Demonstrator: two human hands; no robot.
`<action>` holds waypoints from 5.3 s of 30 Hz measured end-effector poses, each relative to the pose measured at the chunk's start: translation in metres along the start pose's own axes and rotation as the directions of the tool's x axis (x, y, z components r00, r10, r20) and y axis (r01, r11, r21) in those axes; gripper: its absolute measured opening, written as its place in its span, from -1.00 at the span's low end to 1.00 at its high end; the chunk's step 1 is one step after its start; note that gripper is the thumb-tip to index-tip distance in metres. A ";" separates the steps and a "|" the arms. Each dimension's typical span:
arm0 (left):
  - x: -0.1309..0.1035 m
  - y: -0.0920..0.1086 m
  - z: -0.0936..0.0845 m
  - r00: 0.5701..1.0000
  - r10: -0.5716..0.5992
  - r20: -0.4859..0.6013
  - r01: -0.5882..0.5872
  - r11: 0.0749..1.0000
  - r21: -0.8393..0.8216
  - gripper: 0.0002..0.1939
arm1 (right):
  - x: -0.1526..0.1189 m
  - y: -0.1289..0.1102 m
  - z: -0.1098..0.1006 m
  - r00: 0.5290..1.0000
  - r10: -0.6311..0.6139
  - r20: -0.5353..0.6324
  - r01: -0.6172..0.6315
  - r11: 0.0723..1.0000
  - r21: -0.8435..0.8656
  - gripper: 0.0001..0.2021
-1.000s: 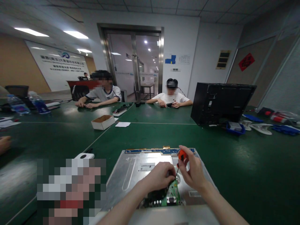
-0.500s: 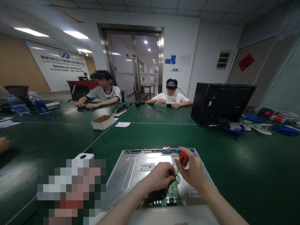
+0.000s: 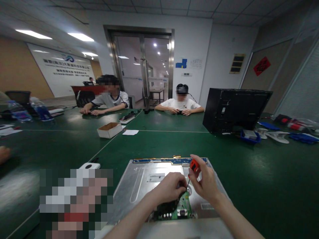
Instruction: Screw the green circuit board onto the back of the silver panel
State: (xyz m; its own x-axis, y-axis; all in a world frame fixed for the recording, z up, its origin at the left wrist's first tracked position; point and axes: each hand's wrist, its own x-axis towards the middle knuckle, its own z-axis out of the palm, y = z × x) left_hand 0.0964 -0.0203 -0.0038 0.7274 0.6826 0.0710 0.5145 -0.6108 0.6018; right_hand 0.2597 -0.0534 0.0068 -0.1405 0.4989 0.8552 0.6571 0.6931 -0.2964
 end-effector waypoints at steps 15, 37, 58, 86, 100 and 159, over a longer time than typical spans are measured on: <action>0.000 0.000 -0.001 1.000 -0.017 0.007 0.017 1.000 0.013 -0.87 | 0.001 0.000 -0.001 1.000 -0.023 -0.002 0.023 1.000 0.006 -0.66; 0.001 0.000 0.000 1.000 -0.008 0.017 0.008 1.000 0.005 -0.86 | -0.001 0.002 0.002 1.000 -0.003 -0.019 0.002 1.000 -0.029 -0.68; 0.001 -0.002 0.001 1.000 0.002 0.001 -0.002 1.000 0.010 -0.85 | -0.001 0.002 0.003 0.999 -0.008 -0.035 0.007 1.000 -0.023 -0.67; 0.000 -0.002 0.001 1.000 0.000 0.001 0.000 1.000 0.012 -0.84 | -0.001 0.002 0.002 0.999 -0.019 -0.042 0.017 0.999 -0.040 -0.73; -0.001 0.001 0.000 1.000 -0.007 -0.002 0.007 1.000 0.026 -0.87 | 0.000 -0.001 -0.001 1.000 -0.010 0.003 0.009 1.000 0.011 -0.63; -0.001 -0.003 0.002 1.000 0.006 -0.016 -0.006 1.000 0.023 -0.81 | 0.003 -0.002 0.000 1.000 -0.029 -0.012 0.028 1.000 -0.014 -0.75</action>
State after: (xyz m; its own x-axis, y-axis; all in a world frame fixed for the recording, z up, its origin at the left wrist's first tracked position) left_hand 0.0955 -0.0198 -0.0075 0.7235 0.6847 0.0872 0.5205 -0.6242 0.5826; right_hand 0.2582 -0.0536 0.0097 -0.1507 0.4729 0.8682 0.6628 0.6999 -0.2662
